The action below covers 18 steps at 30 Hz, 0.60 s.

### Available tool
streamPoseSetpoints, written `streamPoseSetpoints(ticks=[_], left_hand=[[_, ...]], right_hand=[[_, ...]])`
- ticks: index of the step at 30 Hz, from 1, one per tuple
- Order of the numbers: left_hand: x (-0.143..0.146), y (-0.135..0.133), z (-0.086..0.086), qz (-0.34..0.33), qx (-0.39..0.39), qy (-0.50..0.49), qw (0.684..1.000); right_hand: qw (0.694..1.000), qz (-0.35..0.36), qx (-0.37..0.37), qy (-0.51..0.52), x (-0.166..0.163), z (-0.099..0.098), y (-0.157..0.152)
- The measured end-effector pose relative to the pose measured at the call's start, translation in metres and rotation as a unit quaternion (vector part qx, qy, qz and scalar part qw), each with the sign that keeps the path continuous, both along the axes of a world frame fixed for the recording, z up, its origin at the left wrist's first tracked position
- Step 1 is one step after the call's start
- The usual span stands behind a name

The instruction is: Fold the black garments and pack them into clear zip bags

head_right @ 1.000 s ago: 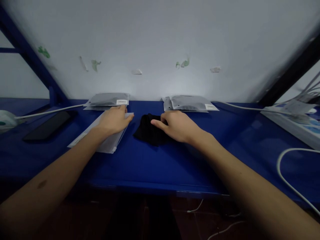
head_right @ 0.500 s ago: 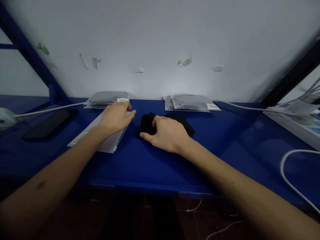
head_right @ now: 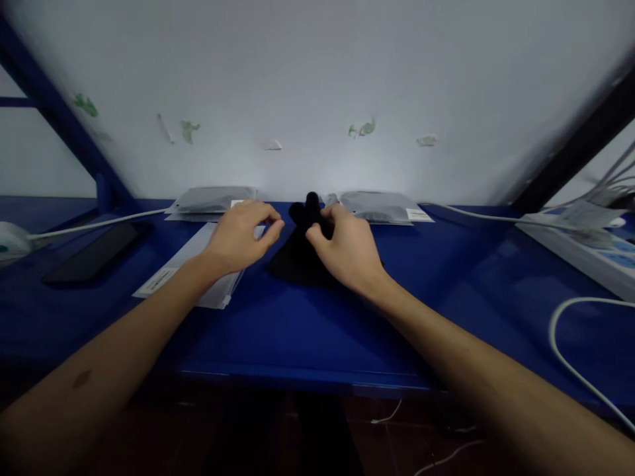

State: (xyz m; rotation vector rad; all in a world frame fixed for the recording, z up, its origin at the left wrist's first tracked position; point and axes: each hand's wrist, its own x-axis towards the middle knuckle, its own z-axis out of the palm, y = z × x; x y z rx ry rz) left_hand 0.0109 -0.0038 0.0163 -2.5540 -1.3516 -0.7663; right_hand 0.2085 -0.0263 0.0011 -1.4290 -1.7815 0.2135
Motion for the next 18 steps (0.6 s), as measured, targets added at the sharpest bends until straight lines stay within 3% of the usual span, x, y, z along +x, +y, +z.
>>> streamPoseSetpoints(ticks=[5, 8, 10, 13, 15, 18], left_hand=[[0.000, -0.006, -0.002, -0.108, -0.095, 0.069, 0.987], [-0.006, -0.001, -0.003, -0.107, -0.107, 0.096, 0.984], [-0.009, 0.004, -0.004, -0.062, -0.088, 0.104, 0.989], [-0.012, 0.011, -0.007, 0.062, -0.056, 0.134, 0.987], [-0.013, 0.013, -0.008, 0.137, -0.043, 0.149, 0.978], [-0.012, 0.013, -0.010, 0.181, -0.038, 0.145, 0.972]], right_hand=[[0.995, -0.056, 0.035, 0.073, 0.016, 0.004, 0.012], [0.989, -0.104, 0.045, 0.091, 0.037, 0.007, 0.016], [0.986, -0.135, 0.042, 0.090, 0.059, 0.007, 0.016], [0.976, -0.210, 0.029, 0.058, 0.097, -0.001, 0.012], [0.970, -0.243, 0.006, -0.013, 0.118, -0.009, 0.007], [0.964, -0.235, -0.019, -0.121, 0.131, -0.019, 0.000]])
